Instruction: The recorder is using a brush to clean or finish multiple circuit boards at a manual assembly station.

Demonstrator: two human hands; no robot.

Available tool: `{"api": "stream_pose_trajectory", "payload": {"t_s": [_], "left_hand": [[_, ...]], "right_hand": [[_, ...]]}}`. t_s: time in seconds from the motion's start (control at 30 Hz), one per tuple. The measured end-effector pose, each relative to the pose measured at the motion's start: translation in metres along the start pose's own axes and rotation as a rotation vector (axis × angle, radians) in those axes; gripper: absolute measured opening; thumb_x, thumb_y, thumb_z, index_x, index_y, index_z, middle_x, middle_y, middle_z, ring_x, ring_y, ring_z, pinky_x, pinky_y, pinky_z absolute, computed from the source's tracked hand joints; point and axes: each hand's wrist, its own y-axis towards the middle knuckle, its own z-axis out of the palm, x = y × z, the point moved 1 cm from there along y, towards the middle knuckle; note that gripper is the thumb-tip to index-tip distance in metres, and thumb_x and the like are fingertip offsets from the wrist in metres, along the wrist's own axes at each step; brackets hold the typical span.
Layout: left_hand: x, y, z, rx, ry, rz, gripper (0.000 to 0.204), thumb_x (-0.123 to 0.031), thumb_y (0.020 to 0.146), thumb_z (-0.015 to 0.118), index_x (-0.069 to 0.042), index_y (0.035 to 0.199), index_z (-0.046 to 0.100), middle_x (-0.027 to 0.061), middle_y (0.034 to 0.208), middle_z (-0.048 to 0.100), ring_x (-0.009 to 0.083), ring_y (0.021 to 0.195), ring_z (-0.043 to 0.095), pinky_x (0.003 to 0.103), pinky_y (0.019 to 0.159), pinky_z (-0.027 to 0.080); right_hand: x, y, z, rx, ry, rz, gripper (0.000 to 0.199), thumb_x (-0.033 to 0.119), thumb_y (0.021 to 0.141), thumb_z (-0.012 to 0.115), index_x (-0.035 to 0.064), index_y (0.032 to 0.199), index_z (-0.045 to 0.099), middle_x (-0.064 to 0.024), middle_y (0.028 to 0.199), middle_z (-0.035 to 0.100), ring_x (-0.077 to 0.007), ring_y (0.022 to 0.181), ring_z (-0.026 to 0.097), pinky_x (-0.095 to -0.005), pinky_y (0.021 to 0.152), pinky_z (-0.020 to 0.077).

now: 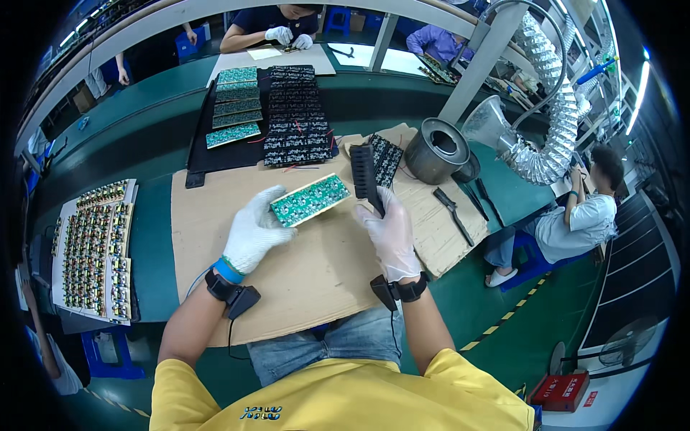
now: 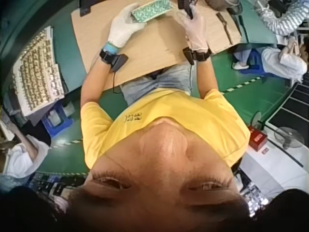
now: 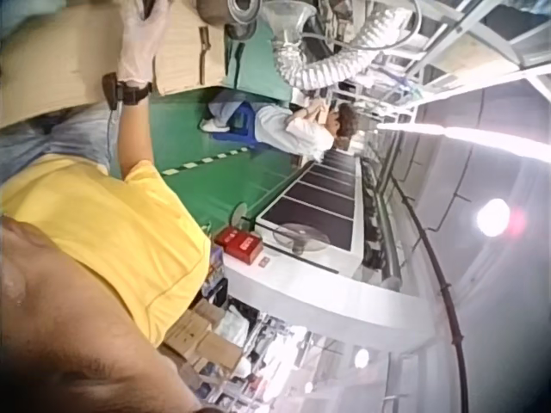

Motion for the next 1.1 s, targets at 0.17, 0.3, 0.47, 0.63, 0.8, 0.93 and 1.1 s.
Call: {"api": "stream_pose_trajectory", "payload": {"t_s": [0.17, 0.3, 0.47, 0.63, 0.8, 0.93, 1.1], "left_hand": [[-0.002, 0.008, -0.021, -0.034, -0.493, -0.053, 0.061, -0.023, 0.105, 0.066, 0.007, 0.153, 0.043, 0.0242, 0.135, 0.064, 0.0341, 0.125, 0.068, 0.042, 0.099, 0.060], [-0.005, 0.014, -0.028, -0.040, -0.584, -0.241, 0.065, -0.046, 0.113, 0.045, 0.005, 0.153, 0.042, 0.0283, 0.134, 0.064, 0.0372, 0.115, 0.072, 0.043, 0.089, 0.065], [0.008, 0.016, -0.035, -0.005, -0.593, -0.329, 0.073, -0.057, 0.113, 0.037, 0.006, 0.148, 0.048, 0.0312, 0.120, 0.070, 0.0355, 0.097, 0.078, 0.041, 0.076, 0.067], [0.011, 0.026, -0.044, 0.016, -0.575, -0.323, 0.079, -0.062, 0.112, 0.029, 0.005, 0.150, 0.046, 0.0323, 0.110, 0.073, 0.0354, 0.084, 0.079, 0.036, 0.065, 0.066], [0.010, 0.024, -0.042, -0.017, -0.478, -0.357, 0.086, -0.066, 0.111, 0.023, 0.006, 0.152, 0.044, 0.0321, 0.107, 0.073, 0.0330, 0.080, 0.078, 0.034, 0.060, 0.063], [0.006, 0.024, -0.037, -0.040, -0.407, -0.370, 0.083, -0.065, 0.112, 0.023, 0.006, 0.149, 0.048, 0.0299, 0.105, 0.074, 0.0316, 0.078, 0.078, 0.033, 0.058, 0.062], [0.006, 0.021, -0.039, -0.030, -0.390, -0.369, 0.080, -0.063, 0.112, 0.024, 0.005, 0.145, 0.052, 0.0279, 0.102, 0.075, 0.0307, 0.076, 0.077, 0.033, 0.058, 0.061]], "right_hand": [[-0.010, 0.044, 0.023, 0.102, 0.549, -0.118, 0.031, 0.018, 0.103, 0.066, 0.0065, 0.131, 0.069, -0.0015, 0.087, 0.070, -0.0115, 0.068, 0.065, -0.0263, 0.056, 0.0461], [0.003, 0.071, 0.041, 0.374, 0.826, 0.006, 0.033, 0.024, 0.104, 0.064, 0.0053, 0.131, 0.065, -0.0033, 0.087, 0.070, -0.0119, 0.067, 0.067, -0.0233, 0.051, 0.0432], [0.034, 0.088, 0.062, 0.577, 0.951, 0.169, 0.036, 0.036, 0.106, 0.065, 0.0048, 0.125, 0.061, -0.0055, 0.088, 0.071, -0.0158, 0.064, 0.068, -0.0228, 0.045, 0.0398], [0.013, 0.103, 0.086, 0.584, 1.014, 0.163, 0.039, 0.044, 0.108, 0.062, 0.0057, 0.114, 0.062, -0.0085, 0.087, 0.072, -0.0185, 0.058, 0.068, -0.0223, 0.041, 0.0362], [-0.003, 0.110, 0.089, 0.664, 1.087, 0.160, 0.039, 0.041, 0.110, 0.058, 0.0022, 0.115, 0.063, -0.0113, 0.088, 0.074, -0.0208, 0.058, 0.069, -0.0237, 0.041, 0.0402], [-0.014, 0.110, 0.091, 0.626, 1.066, 0.221, 0.043, 0.040, 0.111, 0.056, -0.0012, 0.116, 0.064, -0.0132, 0.089, 0.075, -0.0220, 0.060, 0.070, -0.0254, 0.042, 0.0444], [-0.011, 0.109, 0.089, 0.653, 1.113, 0.226, 0.039, 0.036, 0.111, 0.058, -0.0021, 0.111, 0.064, -0.0137, 0.087, 0.074, -0.0228, 0.063, 0.072, -0.0271, 0.046, 0.0473]]}}
